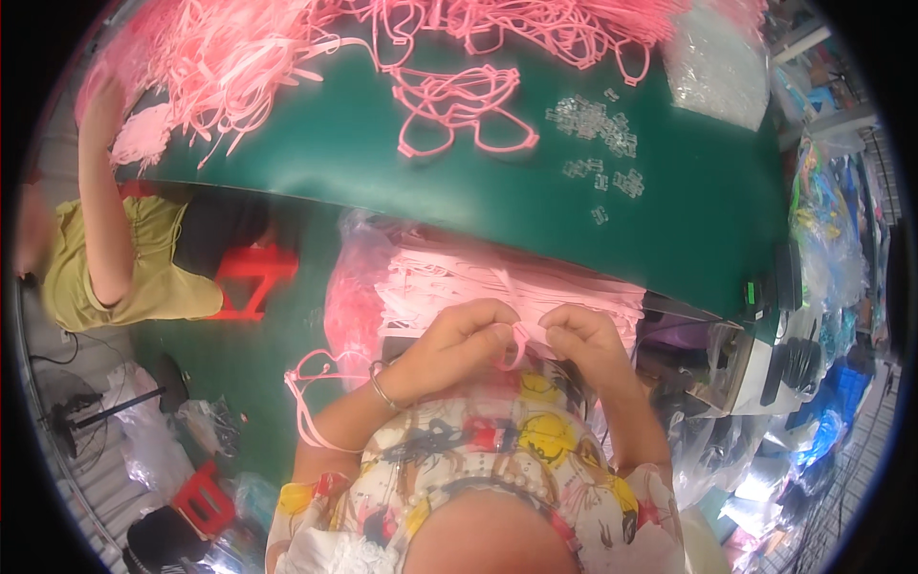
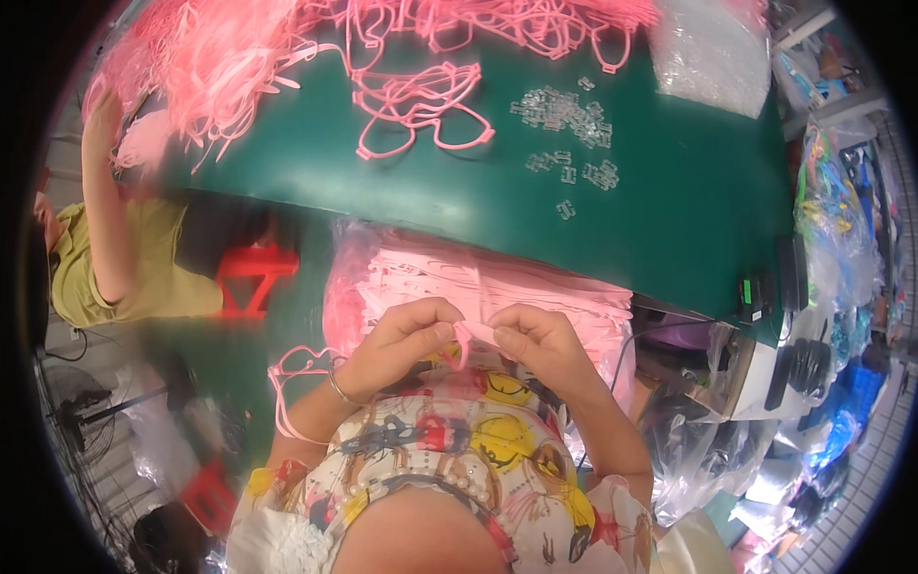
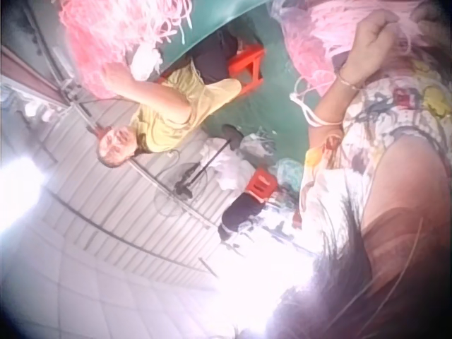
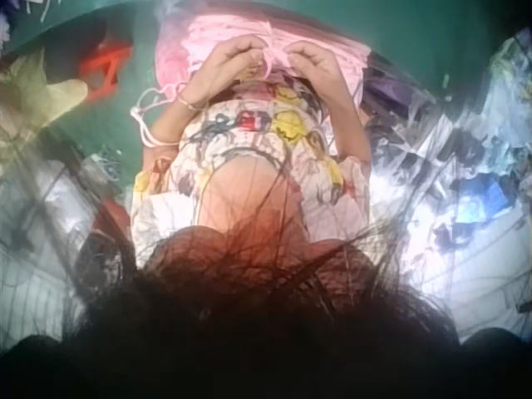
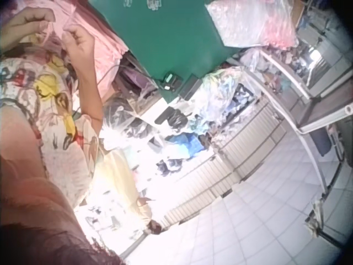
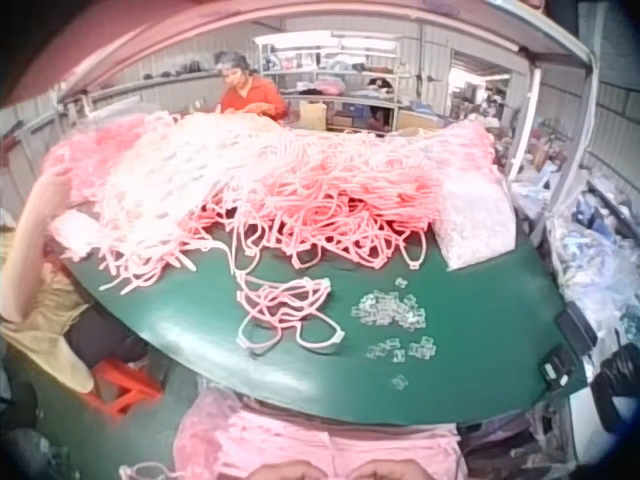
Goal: The person sits at a green table and repeatedly assembles pink cords by inserting small clear plastic clips into the ends of the cords. The person handles the cords and clips by hand, picking them up from piles on the table and placing the finished units back down.
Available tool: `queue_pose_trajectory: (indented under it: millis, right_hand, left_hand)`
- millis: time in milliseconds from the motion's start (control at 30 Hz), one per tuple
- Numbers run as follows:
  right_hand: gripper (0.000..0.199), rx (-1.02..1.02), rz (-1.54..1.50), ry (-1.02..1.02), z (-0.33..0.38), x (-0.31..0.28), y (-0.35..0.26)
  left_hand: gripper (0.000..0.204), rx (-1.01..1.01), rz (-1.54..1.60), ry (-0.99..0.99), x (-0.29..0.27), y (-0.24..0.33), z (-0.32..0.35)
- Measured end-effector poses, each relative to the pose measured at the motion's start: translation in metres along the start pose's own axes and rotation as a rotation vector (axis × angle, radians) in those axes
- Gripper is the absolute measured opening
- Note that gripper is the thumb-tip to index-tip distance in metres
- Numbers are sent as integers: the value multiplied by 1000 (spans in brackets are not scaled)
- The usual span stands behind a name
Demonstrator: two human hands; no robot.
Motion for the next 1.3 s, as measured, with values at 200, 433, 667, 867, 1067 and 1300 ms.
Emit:
queue_pose_trajectory:
  millis: [200,433,667,867,1067,1300]
  right_hand:
    - [15,32,12,-24,-8,7,-3]
    - [16,82,56,-101,-13,14,-4]
    - [15,93,21,-110,-18,10,4]
    - [15,96,0,-116,-17,5,8]
    - [18,-1,7,-135,-18,6,4]
    - [11,-699,583,57,-11,14,-32]
  left_hand:
    - [17,31,40,-35,-8,0,1]
    - [16,-33,50,-117,-5,-1,0]
    - [15,-61,104,-114,-4,3,0]
    - [15,-66,122,-133,-1,-3,-2]
    - [16,-128,56,-117,1,-13,-7]
    - [16,-95,-92,30,-5,-14,-10]
Point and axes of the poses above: each hand's wrist, its own z-axis away from the middle knuckle, its own x-axis out of the palm, y = z × x, the point moved 6 cm from there along -z, towards the middle knuckle, and after that the axes turned 7 degrees about y, right-handed, at the moved point
